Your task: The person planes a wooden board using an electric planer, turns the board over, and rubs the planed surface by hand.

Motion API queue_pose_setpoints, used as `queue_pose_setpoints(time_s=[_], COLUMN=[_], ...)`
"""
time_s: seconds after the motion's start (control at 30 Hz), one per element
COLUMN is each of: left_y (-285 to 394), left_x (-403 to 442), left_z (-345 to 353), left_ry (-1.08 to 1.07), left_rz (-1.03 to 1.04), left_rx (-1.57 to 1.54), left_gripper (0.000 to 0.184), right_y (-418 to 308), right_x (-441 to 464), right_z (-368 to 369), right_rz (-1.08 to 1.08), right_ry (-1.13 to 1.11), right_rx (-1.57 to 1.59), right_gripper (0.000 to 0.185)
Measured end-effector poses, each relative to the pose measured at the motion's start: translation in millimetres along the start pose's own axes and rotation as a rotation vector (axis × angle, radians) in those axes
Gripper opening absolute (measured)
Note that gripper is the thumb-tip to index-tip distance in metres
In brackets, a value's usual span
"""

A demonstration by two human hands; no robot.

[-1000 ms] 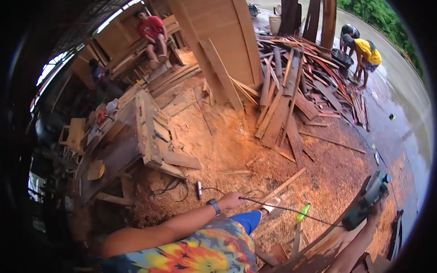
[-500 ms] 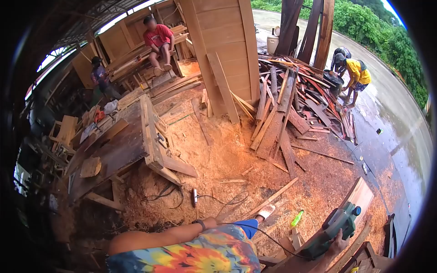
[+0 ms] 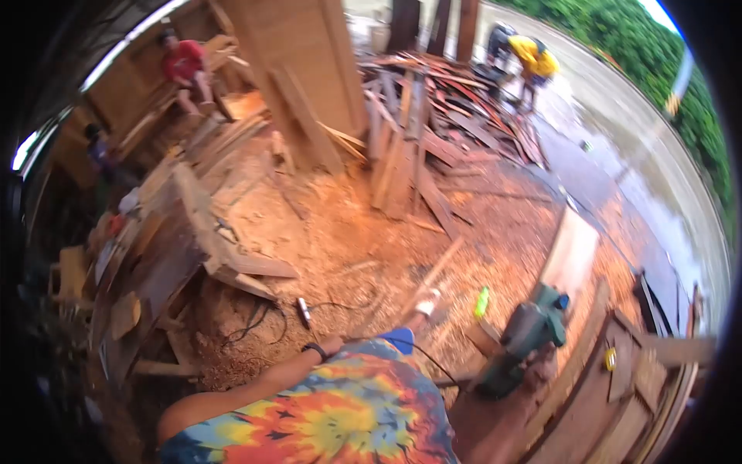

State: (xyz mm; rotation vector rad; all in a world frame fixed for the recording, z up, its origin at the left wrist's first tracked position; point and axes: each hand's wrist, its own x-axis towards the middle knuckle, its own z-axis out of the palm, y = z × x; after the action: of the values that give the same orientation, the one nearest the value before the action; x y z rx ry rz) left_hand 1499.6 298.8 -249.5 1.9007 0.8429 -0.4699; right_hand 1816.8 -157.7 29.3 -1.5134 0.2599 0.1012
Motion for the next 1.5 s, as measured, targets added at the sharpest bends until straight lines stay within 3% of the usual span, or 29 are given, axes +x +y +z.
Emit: queue_pose_setpoints(time_s=[0.03, 0.1, 0.13, 0.17, 0.23, 0.27, 0.37, 0.43, 0.53, 0.67, 0.7, 0.8, 0.93, 1.03, 1.17, 1.5], left_y=[13.3, 30.4, -4.5, -40.9, -40.6, -35.2, -3.1, 25.6, 36.9, 64.4, 70.8, 100.2, 126.7, 183.1, 196.3, 350.9], left_x=[-4.7, -32.3, -3.1, 18.4, 17.5, 18.1, 24.5, 30.3, 50.4, 59.5, 63.0, 57.1, 62.9, 61.7, 103.2, 103.8], left_z=[-12.6, -20.3, -17.7, -14.4, -21.1, -26.8, -34.3, -31.8, -36.5, -39.0, -41.9, -40.9, -42.5, -52.6, -54.3, -78.4], left_ry=[-0.164, -0.144, -0.107, -0.136, -0.235, -0.249, -0.222, -0.171, -0.210, -0.229, -0.302, -0.203, -0.074, -0.060, -0.049, -0.032], left_rz=[-0.040, -0.214, 0.132, 0.216, 0.078, 0.092, 0.059, -0.090, -0.194, -0.324, -0.375, -0.356, -0.188, -0.192, -0.019, 0.194], left_rx=[0.154, -0.187, 0.281, 0.525, 0.059, 0.132, 0.287, 0.352, 0.006, -0.113, -0.214, -0.223, -0.103, -0.102, 0.034, -0.050], left_gripper=[0.031, 0.030, 0.031, 0.031, 0.037, 0.038, 0.039, 0.038, 0.036, 0.024, 0.019, 0.019, 0.025, 0.027, 0.024, 0.028], right_y=[-12.9, -16.1, -18.2, -23.8, -19.6, -15.8, -15.2, -11.5, -4.2, -19.6, -23.9, -37.3, -49.8, -68.1, -87.9, -140.0], right_x=[-19.1, -43.9, -53.8, -69.3, -88.9, -96.3, -111.8, -116.5, -111.1, -82.8, -70.4, -22.4, 61.6, 132.9, 238.2, 445.6], right_z=[2.3, -4.1, -6.2, -7.4, -13.5, -14.5, -13.3, -15.8, -23.1, -19.9, -18.3, -12.5, -1.1, 11.9, 23.6, 47.7], right_rz=[0.063, 0.054, 0.089, 0.062, 0.054, 0.021, 0.027, 0.050, 0.029, 0.060, 0.067, 0.065, 0.056, 0.058, 0.036, -0.022], right_ry=[0.027, 0.028, 0.025, -0.016, -0.025, 0.000, 0.002, 0.013, -0.016, 0.004, 0.002, -0.021, -0.012, 0.001, -0.014, -0.025], right_rx=[-0.021, -0.069, -0.006, 0.021, -0.037, -0.088, -0.078, -0.041, -0.102, -0.134, -0.139, -0.175, -0.202, -0.198, -0.168, -0.241], right_gripper=[0.048, 0.051, 0.056, 0.050, 0.051, 0.058, 0.053, 0.054, 0.057, 0.062, 0.065, 0.069, 0.070, 0.069, 0.063, 0.072])
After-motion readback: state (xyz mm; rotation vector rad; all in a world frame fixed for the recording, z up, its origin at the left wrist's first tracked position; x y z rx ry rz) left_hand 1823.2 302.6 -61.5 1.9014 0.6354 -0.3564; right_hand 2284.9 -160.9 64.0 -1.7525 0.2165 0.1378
